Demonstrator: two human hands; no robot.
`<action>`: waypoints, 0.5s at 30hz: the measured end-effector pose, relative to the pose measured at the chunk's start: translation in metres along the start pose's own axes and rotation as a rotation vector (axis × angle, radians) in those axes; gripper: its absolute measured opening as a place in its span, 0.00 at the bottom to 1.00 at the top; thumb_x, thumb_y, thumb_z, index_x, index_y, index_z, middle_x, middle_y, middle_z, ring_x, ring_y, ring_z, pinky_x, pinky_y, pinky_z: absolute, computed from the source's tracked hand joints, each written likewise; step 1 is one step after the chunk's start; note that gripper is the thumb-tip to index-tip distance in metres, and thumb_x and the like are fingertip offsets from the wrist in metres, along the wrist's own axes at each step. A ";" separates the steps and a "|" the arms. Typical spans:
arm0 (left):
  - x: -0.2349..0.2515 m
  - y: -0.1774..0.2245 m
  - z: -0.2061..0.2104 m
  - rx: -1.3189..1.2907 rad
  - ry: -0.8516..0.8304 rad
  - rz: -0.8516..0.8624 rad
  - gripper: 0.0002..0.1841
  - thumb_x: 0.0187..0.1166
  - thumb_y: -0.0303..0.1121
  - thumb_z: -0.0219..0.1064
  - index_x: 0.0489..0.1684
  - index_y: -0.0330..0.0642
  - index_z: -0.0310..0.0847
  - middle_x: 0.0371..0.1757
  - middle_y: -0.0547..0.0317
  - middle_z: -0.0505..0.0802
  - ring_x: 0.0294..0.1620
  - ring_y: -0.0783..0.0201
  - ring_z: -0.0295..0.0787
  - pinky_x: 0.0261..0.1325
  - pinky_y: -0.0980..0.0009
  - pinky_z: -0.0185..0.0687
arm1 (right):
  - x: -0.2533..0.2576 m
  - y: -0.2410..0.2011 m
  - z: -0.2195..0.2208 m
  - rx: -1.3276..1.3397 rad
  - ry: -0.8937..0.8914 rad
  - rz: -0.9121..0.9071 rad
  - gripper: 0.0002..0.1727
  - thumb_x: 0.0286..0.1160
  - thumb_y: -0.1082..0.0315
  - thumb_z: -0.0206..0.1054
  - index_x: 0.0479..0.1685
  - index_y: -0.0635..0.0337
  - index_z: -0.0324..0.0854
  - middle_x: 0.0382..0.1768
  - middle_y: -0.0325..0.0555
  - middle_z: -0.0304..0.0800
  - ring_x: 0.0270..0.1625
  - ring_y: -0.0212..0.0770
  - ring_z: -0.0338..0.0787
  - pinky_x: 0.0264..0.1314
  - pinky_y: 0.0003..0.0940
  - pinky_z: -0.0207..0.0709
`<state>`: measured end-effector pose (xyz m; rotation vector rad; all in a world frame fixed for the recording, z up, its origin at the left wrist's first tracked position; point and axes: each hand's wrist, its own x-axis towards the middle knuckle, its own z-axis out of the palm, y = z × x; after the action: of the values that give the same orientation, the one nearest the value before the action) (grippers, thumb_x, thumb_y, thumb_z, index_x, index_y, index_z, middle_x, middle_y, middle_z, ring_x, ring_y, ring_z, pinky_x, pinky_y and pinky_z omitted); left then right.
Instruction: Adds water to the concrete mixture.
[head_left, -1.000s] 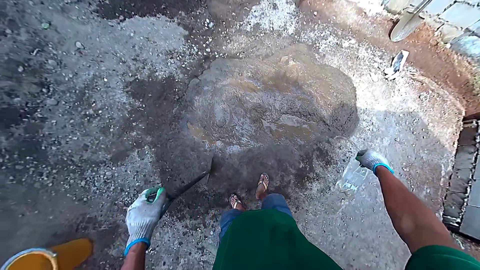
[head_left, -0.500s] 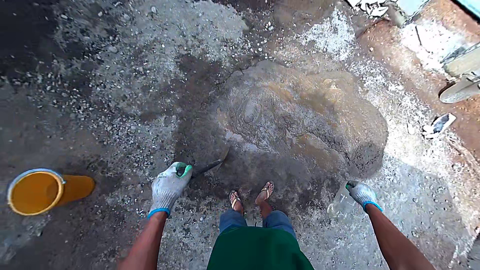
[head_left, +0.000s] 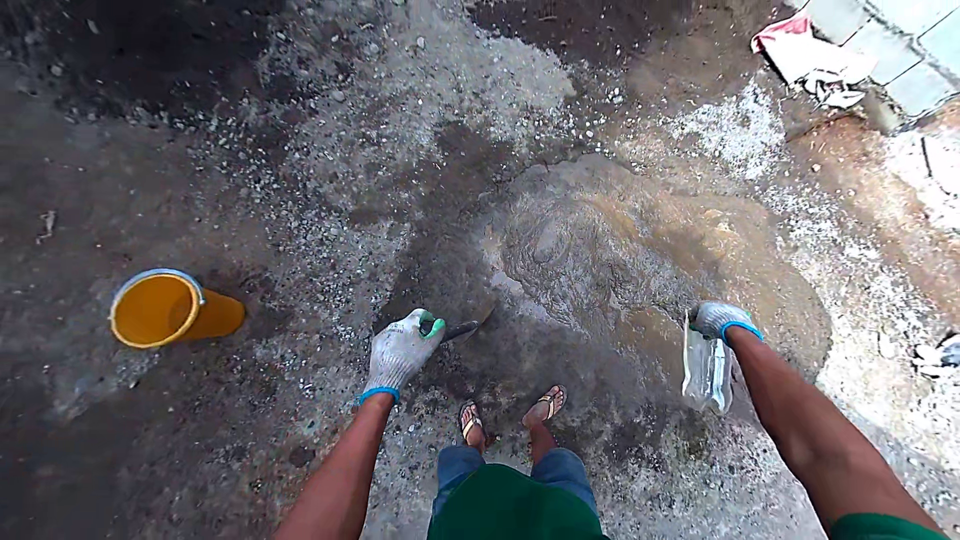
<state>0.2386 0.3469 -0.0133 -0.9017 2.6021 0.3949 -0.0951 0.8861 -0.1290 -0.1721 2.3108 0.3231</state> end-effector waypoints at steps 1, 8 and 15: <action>-0.002 -0.004 0.001 -0.013 0.000 -0.003 0.23 0.80 0.61 0.64 0.58 0.56 0.87 0.47 0.49 0.96 0.53 0.43 0.93 0.55 0.34 0.83 | -0.002 0.001 -0.009 -0.011 0.029 -0.002 0.18 0.68 0.51 0.73 0.50 0.52 0.91 0.53 0.60 0.93 0.60 0.66 0.89 0.60 0.78 0.74; -0.014 -0.043 0.008 -0.085 0.030 0.007 0.23 0.80 0.61 0.64 0.57 0.54 0.88 0.45 0.47 0.95 0.50 0.41 0.93 0.53 0.33 0.82 | -0.051 0.034 -0.047 0.144 0.309 0.078 0.13 0.77 0.50 0.67 0.44 0.45 0.91 0.47 0.59 0.94 0.54 0.69 0.90 0.51 0.81 0.72; -0.022 -0.085 0.006 -0.141 0.051 0.029 0.21 0.79 0.59 0.65 0.52 0.53 0.88 0.43 0.47 0.95 0.49 0.42 0.93 0.50 0.33 0.82 | -0.152 0.045 0.005 0.512 0.683 0.236 0.18 0.83 0.50 0.59 0.58 0.45 0.89 0.56 0.58 0.93 0.62 0.64 0.89 0.65 0.77 0.72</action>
<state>0.3105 0.2968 -0.0215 -0.9316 2.6637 0.5774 0.0025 0.9347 -0.0142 0.2957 3.0059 -0.2681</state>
